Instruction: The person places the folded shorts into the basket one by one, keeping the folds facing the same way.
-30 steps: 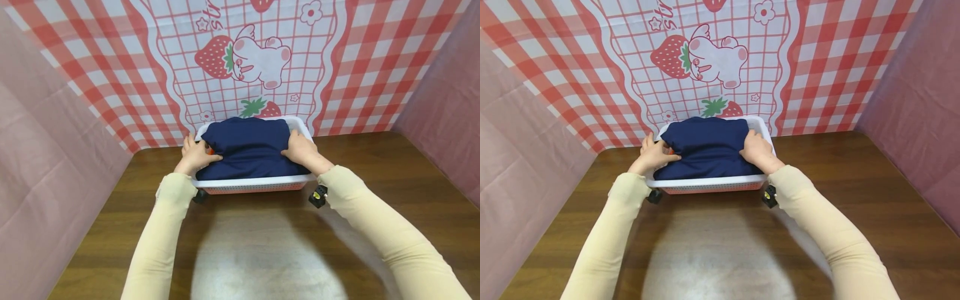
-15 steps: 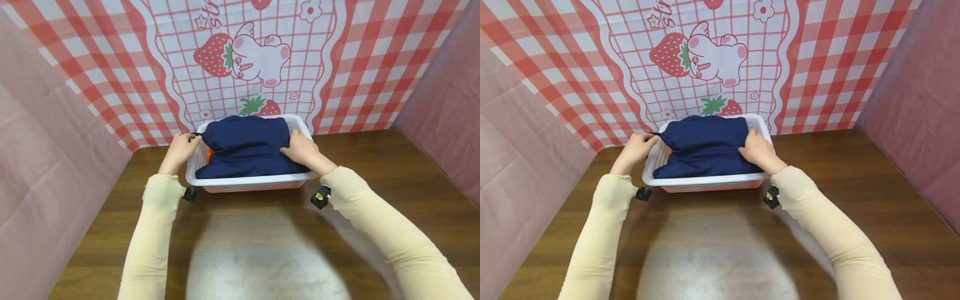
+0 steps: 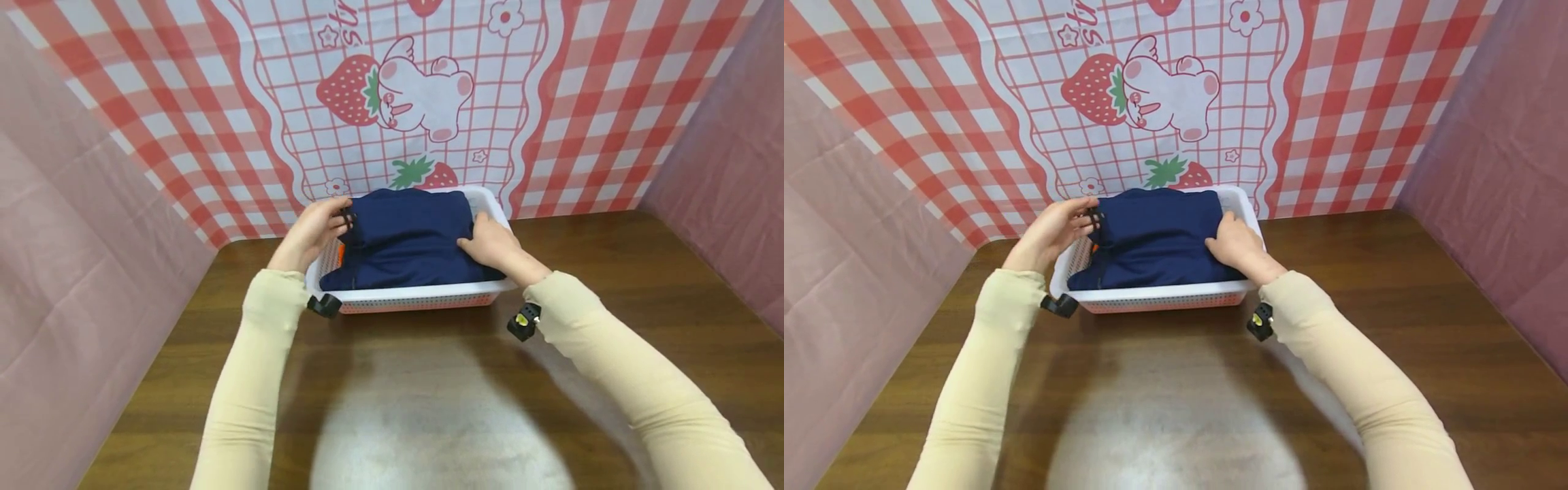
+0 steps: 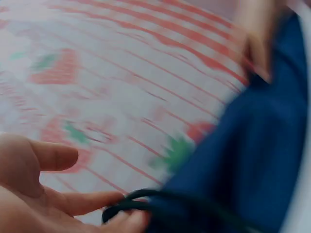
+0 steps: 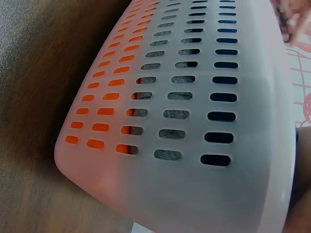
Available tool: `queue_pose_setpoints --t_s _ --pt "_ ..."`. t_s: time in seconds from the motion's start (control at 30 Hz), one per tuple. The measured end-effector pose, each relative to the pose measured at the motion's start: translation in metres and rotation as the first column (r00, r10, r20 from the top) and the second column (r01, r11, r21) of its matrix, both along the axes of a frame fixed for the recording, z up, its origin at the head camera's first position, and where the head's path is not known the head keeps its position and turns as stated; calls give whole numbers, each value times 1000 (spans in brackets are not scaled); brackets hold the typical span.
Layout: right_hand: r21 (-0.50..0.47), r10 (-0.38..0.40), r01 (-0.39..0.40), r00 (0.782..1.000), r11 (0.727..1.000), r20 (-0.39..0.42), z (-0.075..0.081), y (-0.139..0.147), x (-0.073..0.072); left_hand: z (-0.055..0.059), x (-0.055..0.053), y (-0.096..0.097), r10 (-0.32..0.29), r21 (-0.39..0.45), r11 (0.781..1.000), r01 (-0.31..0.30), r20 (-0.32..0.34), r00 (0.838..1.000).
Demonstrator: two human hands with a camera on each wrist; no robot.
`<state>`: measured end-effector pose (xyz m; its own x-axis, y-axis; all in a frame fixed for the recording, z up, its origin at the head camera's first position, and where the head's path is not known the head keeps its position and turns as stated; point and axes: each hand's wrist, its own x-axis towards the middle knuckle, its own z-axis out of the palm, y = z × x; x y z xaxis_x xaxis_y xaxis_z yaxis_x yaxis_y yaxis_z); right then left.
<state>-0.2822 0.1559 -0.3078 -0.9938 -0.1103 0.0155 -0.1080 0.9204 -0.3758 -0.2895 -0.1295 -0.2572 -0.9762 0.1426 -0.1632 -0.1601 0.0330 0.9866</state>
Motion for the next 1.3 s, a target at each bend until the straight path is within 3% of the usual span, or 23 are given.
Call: queue_pose_setpoints --t_s 0.07,0.1,0.17,0.23,0.27,0.3,0.4,0.57,0.67,0.77,0.93,1.13,1.23,1.3 --pt "-4 7 -7 1000 1000 2 0 -1 0 -12 -3 4 -3 -182 983 5 12 1000" --pt "-5 13 -13 1000 1000 2 0 -2 -1 -18 -3 4 -4 -290 957 7 11 1000" --pt "-8 19 -19 1000 1000 -8 0 -3 -2 -26 -5 5 -3 -471 882 3 2 1000" --pt "-15 29 -29 999 999 -25 1 -3 -5 -31 -5 7 4 -575 818 -4 -1 1000" --pt "-25 38 -39 999 999 -35 2 -3 -7 -33 -6 9 7 -605 796 -8 -4 1000" --pt "-42 50 -51 998 998 -42 3 -3 -10 -34 -6 11 13 -615 788 -15 -7 1000" --pt "-128 97 -102 994 987 -39 5 -2 -19 -38 -11 17 24 -586 810 -28 -14 1000" --pt "-304 167 -151 985 941 29 -2 0 -36 -46 -19 19 31 -432 901 -30 -5 1000" --pt "-371 195 -162 979 915 53 -7 1 -42 -46 -21 18 27 -364 931 -34 -22 999" --pt "-359 223 -207 975 910 2 -9 2 -45 -43 -23 17 6 -335 941 -38 -96 995" --pt "-246 215 -252 962 936 -167 -6 -2 -43 -38 -25 18 -19 -263 964 -46 -238 971" --pt "-194 89 -142 962 971 -258 -2 -3 -35 -40 -25 17 18 -196 977 -88 -332 943" --pt "-193 26 -82 960 978 -280 1 1 -31 -40 -26 14 34 -183 978 -101 -339 940" --pt "-194 -7 -50 960 980 -280 2 5 -29 -40 -26 12 31 -215 971 -104 -319 947"
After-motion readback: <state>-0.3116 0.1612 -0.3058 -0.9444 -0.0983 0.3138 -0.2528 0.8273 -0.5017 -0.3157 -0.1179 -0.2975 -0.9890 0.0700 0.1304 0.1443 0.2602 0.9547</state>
